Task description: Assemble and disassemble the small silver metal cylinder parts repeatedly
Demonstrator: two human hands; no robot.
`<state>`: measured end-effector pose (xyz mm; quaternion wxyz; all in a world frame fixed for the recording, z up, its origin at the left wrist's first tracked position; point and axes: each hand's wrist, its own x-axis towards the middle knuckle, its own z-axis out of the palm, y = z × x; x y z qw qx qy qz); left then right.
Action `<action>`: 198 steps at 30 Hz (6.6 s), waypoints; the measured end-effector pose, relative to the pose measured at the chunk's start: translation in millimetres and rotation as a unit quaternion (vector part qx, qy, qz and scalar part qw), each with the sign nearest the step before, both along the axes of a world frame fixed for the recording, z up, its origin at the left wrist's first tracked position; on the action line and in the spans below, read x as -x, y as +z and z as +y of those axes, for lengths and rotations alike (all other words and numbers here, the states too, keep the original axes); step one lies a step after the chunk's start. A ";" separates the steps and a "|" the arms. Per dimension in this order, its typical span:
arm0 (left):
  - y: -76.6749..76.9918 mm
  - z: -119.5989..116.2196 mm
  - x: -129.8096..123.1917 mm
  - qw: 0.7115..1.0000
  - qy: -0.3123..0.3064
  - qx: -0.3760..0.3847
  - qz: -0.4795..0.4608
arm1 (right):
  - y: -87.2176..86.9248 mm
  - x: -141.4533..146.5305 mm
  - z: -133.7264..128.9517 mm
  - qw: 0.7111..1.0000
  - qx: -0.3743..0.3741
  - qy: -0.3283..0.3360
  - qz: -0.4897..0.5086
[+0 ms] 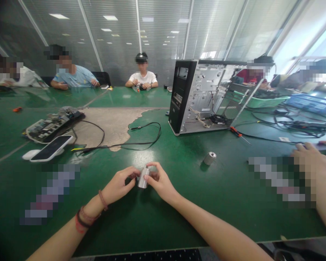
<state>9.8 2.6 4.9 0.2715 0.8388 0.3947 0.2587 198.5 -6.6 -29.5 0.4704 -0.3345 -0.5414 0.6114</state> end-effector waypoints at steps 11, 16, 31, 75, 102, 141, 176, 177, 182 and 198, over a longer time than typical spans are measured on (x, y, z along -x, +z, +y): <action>-2.3 1.2 0.1 1.000 0.004 -0.008 -0.003 | 4.1 -3.9 1.7 0.943 0.250 0.031 0.218; -2.2 0.9 0.1 1.000 0.003 -0.010 -0.010 | -1.9 -6.6 4.9 0.913 0.309 0.054 0.261; 0.5 1.0 -0.5 1.000 0.014 -0.005 -0.010 | -1.8 -9.5 4.3 0.892 0.361 0.078 0.261; -2.2 1.5 0.1 0.998 0.035 0.041 -0.023 | 4.6 -14.0 -3.1 0.915 -0.252 -0.038 -0.313; 0.7 -1.0 -1.4 1.000 -0.004 0.013 -0.006 | 5.2 -17.2 -0.3 0.867 -0.336 -0.048 -0.366; 0.5 -1.0 -9.0 0.999 -0.003 -0.007 0.039 | 18.8 -43.4 13.9 0.861 -0.272 0.048 -0.427; -1.8 0.6 3.9 0.990 -0.039 -0.084 0.104 | 2.9 -9.5 -0.8 0.886 -0.321 -0.032 -0.334; -0.5 0.3 4.8 0.990 -0.038 -0.085 0.107 | 3.0 -8.9 -1.1 0.885 -0.320 -0.032 -0.337; 2.6 0.4 8.6 0.988 -0.012 -0.098 0.118 | 4.3 -7.0 -2.6 0.880 -0.322 -0.033 -0.347; -0.6 1.9 8.8 0.983 0.007 -0.125 0.134 | 5.2 -6.6 -3.8 0.877 -0.328 -0.089 -0.339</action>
